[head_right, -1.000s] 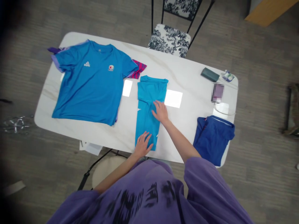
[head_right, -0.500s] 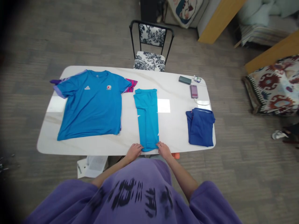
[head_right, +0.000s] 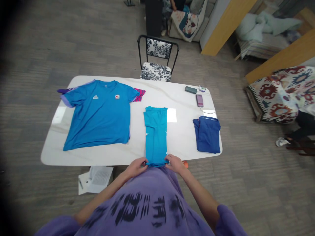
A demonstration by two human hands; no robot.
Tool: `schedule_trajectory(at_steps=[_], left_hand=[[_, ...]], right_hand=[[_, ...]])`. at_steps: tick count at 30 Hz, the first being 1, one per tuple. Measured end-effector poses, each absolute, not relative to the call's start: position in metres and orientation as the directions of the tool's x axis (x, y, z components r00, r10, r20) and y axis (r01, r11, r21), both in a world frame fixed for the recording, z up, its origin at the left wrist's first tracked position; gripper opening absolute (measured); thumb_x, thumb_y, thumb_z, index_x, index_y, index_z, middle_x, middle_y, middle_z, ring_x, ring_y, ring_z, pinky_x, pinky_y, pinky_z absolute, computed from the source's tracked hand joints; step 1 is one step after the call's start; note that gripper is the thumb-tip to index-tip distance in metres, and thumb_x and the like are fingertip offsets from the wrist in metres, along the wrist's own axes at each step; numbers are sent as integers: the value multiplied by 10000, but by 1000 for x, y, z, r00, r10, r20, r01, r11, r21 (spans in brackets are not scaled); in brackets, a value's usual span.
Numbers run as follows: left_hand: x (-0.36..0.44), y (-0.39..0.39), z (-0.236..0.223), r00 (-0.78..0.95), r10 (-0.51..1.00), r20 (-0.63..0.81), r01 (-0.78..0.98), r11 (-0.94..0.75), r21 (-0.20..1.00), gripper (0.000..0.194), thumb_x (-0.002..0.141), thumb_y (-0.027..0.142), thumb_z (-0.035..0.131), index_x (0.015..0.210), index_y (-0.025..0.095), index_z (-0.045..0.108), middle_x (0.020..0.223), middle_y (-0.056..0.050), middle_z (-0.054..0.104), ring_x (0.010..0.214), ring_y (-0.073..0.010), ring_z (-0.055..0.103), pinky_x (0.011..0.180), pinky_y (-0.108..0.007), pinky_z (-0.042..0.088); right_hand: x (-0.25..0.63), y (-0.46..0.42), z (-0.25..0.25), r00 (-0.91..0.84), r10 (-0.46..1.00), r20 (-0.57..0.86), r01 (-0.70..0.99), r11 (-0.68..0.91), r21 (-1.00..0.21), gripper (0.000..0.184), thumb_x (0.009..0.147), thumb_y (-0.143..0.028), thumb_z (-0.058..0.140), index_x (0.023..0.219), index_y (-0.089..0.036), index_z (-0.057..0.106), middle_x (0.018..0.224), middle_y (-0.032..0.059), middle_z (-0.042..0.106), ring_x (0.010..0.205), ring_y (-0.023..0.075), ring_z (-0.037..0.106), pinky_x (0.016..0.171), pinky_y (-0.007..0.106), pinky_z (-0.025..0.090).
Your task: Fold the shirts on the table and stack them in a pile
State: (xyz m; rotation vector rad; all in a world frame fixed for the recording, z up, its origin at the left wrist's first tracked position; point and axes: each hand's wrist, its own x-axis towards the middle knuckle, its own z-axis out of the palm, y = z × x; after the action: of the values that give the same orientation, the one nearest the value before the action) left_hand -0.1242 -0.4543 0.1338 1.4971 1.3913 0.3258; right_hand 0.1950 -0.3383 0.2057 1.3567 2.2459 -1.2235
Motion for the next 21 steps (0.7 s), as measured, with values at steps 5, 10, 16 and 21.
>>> schedule_trajectory(at_steps=[5, 10, 16, 21], left_hand=[[-161, -367, 157, 135, 928, -348, 492, 242, 836, 309, 1050, 503, 621, 1205, 291, 784, 1041, -35, 862, 1010, -269, 854, 991, -411, 697], [-196, -192, 120, -106, 940, -325, 493, 334, 804, 456, 1146, 507, 609, 1449, 193, 740, 1254, -115, 852, 1140, -272, 823, 1126, -438, 684], [-163, -66, 31, -305, 939, -162, 696, 336, 635, 662, 1233, 355, 453, 1860, 159, 534, 1926, -191, 513, 1867, -373, 370, 1543, -657, 320], [-138, -52, -29, -57, 972, -229, 789, 184, 586, 795, 1207, 431, 504, 1962, 191, 435, 2034, -105, 337, 1953, -354, 117, 1606, -658, 61]], right_hand=[[175, -221, 210, -550, 665, -506, 792, 223, -568, 234, 952, -298, 762, 1165, -371, 827, 1215, 93, 853, 1023, 330, 823, 1028, 507, 649], [110, -45, 162, -539, 776, -327, 788, 328, -521, 395, 1085, -352, 704, 1444, -230, 816, 1416, 144, 855, 1275, 359, 797, 1189, 509, 635], [38, 28, 49, -519, 833, -195, 799, 391, -457, 655, 1247, -321, 402, 1848, -104, 547, 1938, 206, 528, 1829, 352, 451, 1560, 628, 305], [32, 21, -22, -535, 794, -290, 803, 371, -466, 770, 1231, -400, 442, 1967, -183, 379, 2046, 117, 350, 1948, 341, 205, 1608, 693, 101]])
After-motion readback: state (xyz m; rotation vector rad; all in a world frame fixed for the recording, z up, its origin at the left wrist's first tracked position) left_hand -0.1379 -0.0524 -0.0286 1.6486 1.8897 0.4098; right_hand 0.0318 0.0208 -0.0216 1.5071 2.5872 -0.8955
